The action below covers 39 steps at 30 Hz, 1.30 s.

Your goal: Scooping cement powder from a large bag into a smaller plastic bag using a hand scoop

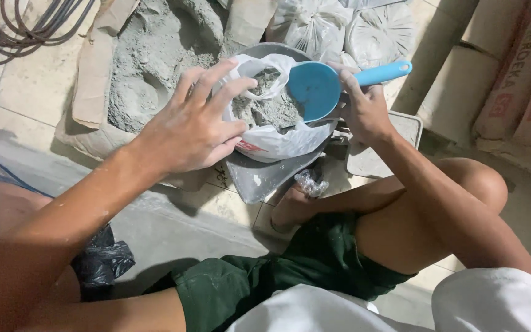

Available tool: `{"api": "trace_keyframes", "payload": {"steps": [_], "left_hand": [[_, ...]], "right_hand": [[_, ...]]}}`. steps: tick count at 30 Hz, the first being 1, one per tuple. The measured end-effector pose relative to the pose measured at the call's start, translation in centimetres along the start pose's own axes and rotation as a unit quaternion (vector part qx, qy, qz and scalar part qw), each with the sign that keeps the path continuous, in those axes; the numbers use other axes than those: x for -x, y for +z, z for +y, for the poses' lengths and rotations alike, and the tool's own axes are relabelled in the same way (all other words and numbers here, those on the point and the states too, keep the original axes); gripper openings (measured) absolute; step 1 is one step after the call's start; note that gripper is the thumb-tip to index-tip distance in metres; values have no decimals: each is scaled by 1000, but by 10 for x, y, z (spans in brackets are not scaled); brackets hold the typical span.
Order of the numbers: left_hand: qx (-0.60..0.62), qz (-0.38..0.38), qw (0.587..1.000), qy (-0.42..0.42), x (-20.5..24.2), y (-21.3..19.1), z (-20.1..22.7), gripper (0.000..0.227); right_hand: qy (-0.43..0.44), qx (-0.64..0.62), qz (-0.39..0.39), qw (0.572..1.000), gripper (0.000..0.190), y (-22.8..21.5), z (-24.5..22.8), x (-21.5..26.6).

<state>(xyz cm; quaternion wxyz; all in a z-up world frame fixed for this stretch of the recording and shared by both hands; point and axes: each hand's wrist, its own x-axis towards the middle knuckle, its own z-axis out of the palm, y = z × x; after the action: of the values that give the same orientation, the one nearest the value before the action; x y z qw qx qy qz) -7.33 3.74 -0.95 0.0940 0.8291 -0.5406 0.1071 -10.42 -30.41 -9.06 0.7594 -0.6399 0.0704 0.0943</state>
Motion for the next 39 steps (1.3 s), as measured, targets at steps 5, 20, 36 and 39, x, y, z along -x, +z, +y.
{"api": "trace_keyframes", "payload": {"steps": [5,20,36,39], "left_hand": [[4,19,1000,24,1,-7,2,18],[-15,31,998,48,3,-9,6,16],[429,280,831,-218,-37,-22,11,35],[552,311,734,-244,-51,-13,-4,54]], "right_hand": [[35,-85,43,995,47,-13,9,-2],[44,-214,77,973,36,-41,7,-2],[-1,-195,70,978,53,-35,-56,18],[-13,-173,89,981,60,-29,-79,24]]}}
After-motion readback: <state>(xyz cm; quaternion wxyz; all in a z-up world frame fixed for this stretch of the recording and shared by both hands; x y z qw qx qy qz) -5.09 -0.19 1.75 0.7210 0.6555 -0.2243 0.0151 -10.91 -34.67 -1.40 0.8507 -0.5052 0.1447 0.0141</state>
